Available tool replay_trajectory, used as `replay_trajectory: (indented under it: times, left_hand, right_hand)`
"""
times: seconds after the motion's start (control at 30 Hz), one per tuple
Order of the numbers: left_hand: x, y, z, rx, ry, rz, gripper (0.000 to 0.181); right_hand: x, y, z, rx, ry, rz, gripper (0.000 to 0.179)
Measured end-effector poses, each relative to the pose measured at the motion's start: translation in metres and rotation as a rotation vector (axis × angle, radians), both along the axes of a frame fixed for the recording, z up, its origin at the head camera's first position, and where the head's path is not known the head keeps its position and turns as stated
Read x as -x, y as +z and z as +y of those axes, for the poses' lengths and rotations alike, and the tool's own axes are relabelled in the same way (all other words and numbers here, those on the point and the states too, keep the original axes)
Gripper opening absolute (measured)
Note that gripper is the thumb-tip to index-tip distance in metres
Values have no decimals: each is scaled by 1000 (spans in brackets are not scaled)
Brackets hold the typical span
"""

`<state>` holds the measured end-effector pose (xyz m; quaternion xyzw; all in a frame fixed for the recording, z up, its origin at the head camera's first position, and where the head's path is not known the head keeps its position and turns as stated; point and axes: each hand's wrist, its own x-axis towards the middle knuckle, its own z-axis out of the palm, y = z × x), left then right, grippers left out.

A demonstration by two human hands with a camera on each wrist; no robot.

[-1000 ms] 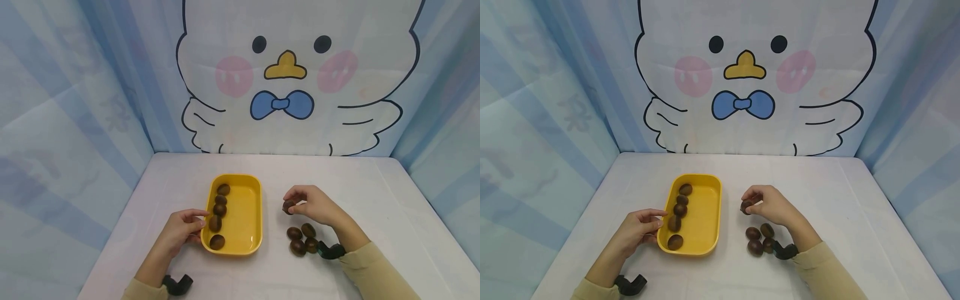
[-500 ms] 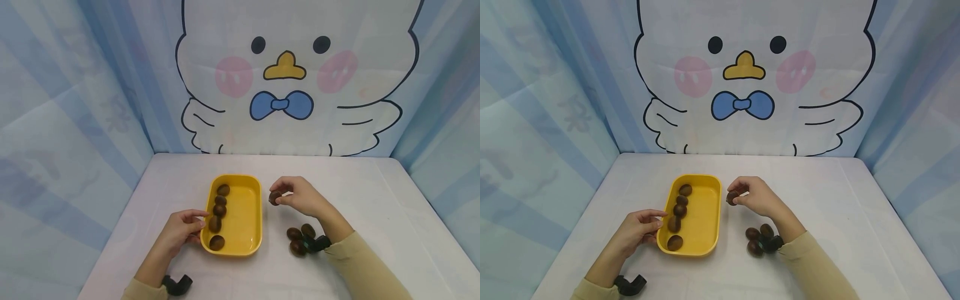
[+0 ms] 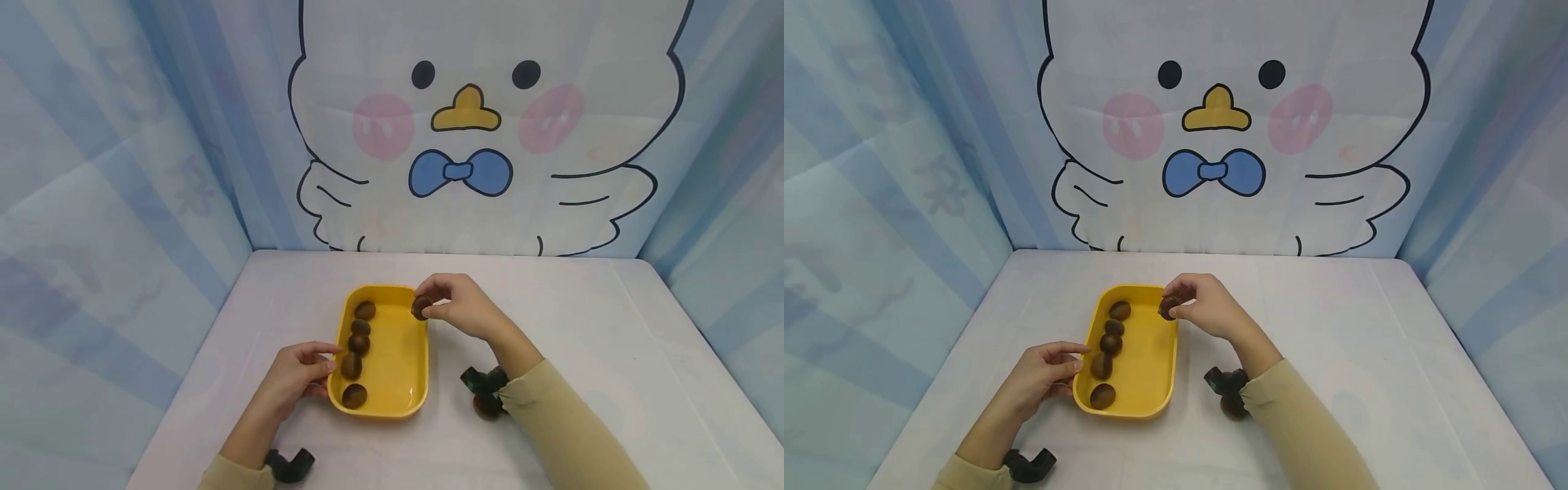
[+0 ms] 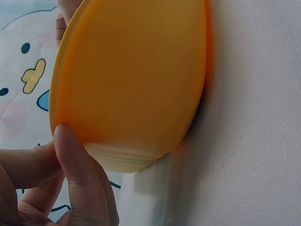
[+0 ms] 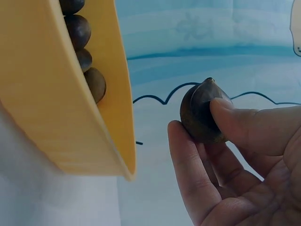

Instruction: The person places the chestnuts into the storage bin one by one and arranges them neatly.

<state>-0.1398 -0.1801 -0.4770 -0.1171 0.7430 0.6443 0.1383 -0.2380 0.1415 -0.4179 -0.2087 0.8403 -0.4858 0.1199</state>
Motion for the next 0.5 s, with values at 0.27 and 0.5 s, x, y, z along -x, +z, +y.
replay_trajectory:
  times: [0.27,0.5]
  left_hand:
    - [-1,1,-1,-25,-18,1,36]
    - [-1,2,0,-16,-20,-6,37]
  right_hand:
    - [9,2,-25,12,-16,-32,25]
    - [16,-8,-45,24,12,-60,24]
